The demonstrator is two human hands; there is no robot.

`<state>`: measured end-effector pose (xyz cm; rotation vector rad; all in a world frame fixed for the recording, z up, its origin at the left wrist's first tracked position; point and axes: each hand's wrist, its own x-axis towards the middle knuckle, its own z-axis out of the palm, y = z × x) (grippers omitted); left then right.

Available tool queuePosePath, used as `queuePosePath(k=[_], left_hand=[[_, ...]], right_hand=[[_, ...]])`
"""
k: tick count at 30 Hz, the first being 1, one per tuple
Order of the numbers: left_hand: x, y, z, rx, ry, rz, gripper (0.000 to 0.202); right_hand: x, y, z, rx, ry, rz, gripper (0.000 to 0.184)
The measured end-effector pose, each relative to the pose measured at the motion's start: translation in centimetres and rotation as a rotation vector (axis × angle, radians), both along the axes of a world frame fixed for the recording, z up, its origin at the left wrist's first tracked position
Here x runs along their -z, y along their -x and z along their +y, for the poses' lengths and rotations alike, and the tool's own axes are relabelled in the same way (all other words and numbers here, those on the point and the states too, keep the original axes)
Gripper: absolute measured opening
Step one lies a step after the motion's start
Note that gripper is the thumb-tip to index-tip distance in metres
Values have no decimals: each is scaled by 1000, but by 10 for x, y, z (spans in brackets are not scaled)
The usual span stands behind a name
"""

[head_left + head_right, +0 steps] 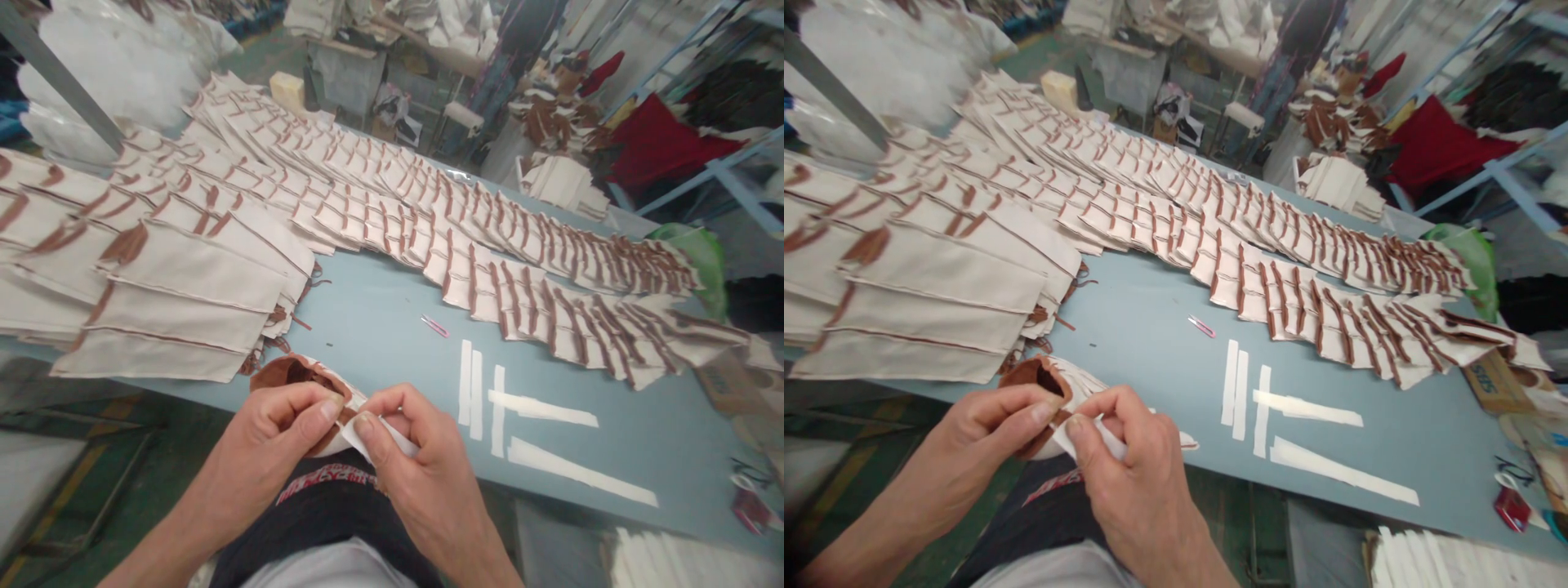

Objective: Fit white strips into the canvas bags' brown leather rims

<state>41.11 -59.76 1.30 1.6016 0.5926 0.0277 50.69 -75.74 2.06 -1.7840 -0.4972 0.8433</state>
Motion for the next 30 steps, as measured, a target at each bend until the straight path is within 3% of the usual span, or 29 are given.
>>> queuePosePath(k=[8,18,25,30], left_hand=[[-5,1,-7,-43,-69,-15,38],[-7,6,-9,-33,-48,-9,38],[-1,12,-11,-24,-5,-5,39],[0,14,-12,-14,4,-10,38]], right_hand=[[1,-1,2,6,18,14,26],[0,3,3,-16,21,70,25],[-1,4,-2,-55,-27,203,27],[1,6,-4,-71,-59,137,21]])
